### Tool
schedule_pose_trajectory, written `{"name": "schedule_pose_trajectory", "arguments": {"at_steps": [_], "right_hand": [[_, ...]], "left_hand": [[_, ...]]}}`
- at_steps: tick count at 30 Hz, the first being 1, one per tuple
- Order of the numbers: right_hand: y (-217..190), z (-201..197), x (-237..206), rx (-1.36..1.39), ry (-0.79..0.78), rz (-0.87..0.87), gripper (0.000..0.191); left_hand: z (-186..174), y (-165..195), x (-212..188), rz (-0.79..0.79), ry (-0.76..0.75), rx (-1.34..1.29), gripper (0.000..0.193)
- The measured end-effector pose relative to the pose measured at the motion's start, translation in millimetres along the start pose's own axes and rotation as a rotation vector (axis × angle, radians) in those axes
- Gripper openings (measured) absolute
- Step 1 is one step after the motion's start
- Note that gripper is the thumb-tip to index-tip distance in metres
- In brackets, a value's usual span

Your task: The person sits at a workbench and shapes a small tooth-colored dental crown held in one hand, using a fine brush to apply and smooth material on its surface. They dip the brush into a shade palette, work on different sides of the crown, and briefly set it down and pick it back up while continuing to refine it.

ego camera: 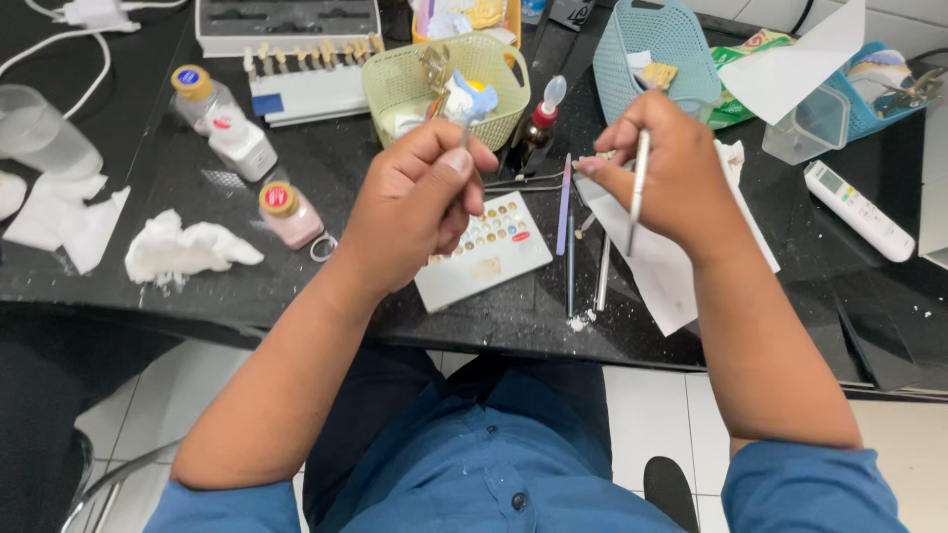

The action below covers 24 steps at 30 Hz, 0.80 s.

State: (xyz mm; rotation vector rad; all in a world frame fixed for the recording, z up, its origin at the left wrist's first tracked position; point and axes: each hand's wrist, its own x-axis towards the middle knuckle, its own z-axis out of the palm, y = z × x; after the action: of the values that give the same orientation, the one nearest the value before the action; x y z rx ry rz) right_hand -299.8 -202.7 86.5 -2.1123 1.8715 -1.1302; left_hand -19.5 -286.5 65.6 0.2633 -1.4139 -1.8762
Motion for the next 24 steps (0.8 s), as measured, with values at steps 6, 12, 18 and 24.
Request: {"name": "schedule_pose_trajectory", "arguments": {"at_steps": [6,12,18,24], "right_hand": [[43.1,42.9,39.1,0.13,-0.07,0.14,0.065],[57.1,64.9,32.2,0.209,0.021,0.14,0.06],[50.5,50.6,23.2,0.04,0.045,0.114,0.051],[39.4,19.9,20.4,0.008,-0.252,0.193,0.025]], "left_hand": [[-1.9,6.5,36.7,-0.267,-0.133,0.362,0.021],[1.1,4.2,47.0,-0.31,-0.125,0.411,0.022],[3.5,5.9,43.0,-0.354,-0.053,0.671,0.015],[1.8,3.9,50.8,-0.39,-0.093,0.906,0.027]]}}
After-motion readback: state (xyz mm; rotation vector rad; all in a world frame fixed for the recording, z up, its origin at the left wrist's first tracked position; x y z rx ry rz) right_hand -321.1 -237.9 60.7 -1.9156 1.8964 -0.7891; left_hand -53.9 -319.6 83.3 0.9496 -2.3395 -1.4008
